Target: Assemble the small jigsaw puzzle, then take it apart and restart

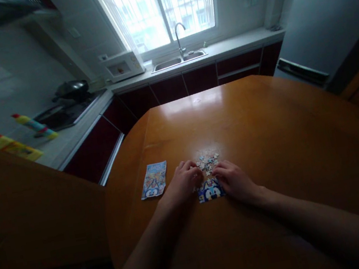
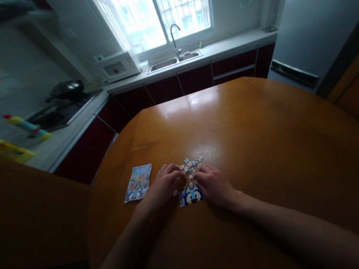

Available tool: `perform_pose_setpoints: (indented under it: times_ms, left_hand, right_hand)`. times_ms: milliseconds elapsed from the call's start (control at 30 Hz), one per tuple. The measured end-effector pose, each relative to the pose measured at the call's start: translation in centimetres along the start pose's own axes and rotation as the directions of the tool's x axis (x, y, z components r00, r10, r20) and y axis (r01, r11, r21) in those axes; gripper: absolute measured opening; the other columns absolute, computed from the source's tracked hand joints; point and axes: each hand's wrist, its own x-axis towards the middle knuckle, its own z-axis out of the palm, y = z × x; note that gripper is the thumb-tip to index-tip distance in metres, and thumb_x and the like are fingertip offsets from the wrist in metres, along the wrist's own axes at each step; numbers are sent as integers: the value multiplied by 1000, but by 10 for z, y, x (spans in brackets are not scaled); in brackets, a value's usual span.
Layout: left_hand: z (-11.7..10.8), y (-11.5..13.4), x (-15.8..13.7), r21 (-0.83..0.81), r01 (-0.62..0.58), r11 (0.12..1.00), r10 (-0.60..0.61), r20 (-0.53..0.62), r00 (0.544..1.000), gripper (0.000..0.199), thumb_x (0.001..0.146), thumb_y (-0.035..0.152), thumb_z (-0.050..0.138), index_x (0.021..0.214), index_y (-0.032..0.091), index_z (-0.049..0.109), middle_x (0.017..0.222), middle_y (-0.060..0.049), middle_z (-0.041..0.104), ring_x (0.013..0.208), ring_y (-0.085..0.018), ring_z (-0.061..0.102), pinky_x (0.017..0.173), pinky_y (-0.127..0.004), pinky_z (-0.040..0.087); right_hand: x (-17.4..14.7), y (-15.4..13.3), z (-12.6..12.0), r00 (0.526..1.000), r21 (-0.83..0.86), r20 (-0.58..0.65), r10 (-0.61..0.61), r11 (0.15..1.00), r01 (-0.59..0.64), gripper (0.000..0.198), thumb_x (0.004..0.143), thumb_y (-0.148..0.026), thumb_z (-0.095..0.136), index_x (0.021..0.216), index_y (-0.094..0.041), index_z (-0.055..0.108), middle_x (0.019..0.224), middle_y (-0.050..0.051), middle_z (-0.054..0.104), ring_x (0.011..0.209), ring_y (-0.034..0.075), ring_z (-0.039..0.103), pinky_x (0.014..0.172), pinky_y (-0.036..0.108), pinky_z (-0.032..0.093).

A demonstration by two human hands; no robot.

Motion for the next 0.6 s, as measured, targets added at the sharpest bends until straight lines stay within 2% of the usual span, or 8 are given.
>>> perform_pose_setpoints:
  times_ms: [100,200,333,500,600]
  left_hand:
    - [-3,11,-2,-19,-38,999,39,57,998,7,94,26,69,98,22,72,110,-7,64,106,-23,55,96,-38,47]
    - [-4,25,-5,-122,-40,992,63,190,980,25,88,18,74,112,22,70,114,-6,62,107,-22,57,98,-36,49]
    - [-4,35,-7,-172,18,985,24,238,971,45,81,4,71,122,22,65,121,-7,59,114,-25,56,104,-40,47]
    - [-4,31,-8,-200,56,978,-2,261,965,46,77,4,73,119,22,66,119,-7,59,114,-26,56,104,-41,47]
    - [-3,27,-10,-204,71,976,-11,280,960,50,75,2,74,120,23,67,119,-7,59,113,-26,56,103,-41,47]
  right_hand:
    - [-6,-12,-6,993,-197,102,58,980,-37,19,94,-15,57,108,-18,69,110,12,66,103,27,57,91,41,49]
    - [-8,-16,-8,974,-276,164,159,955,-109,22,94,-10,51,106,-16,69,111,14,65,102,27,56,89,39,48]
    - [-4,-9,-9,953,-223,214,214,961,-165,28,89,-3,51,107,-16,67,111,13,64,100,24,57,88,35,47]
    - [0,-4,-9,951,-128,183,250,965,-229,27,84,0,56,103,-16,68,107,12,64,100,24,58,88,35,47]
    - [2,-1,-9,964,-53,153,217,976,-211,26,83,1,58,99,-17,69,103,11,65,100,25,59,88,36,48]
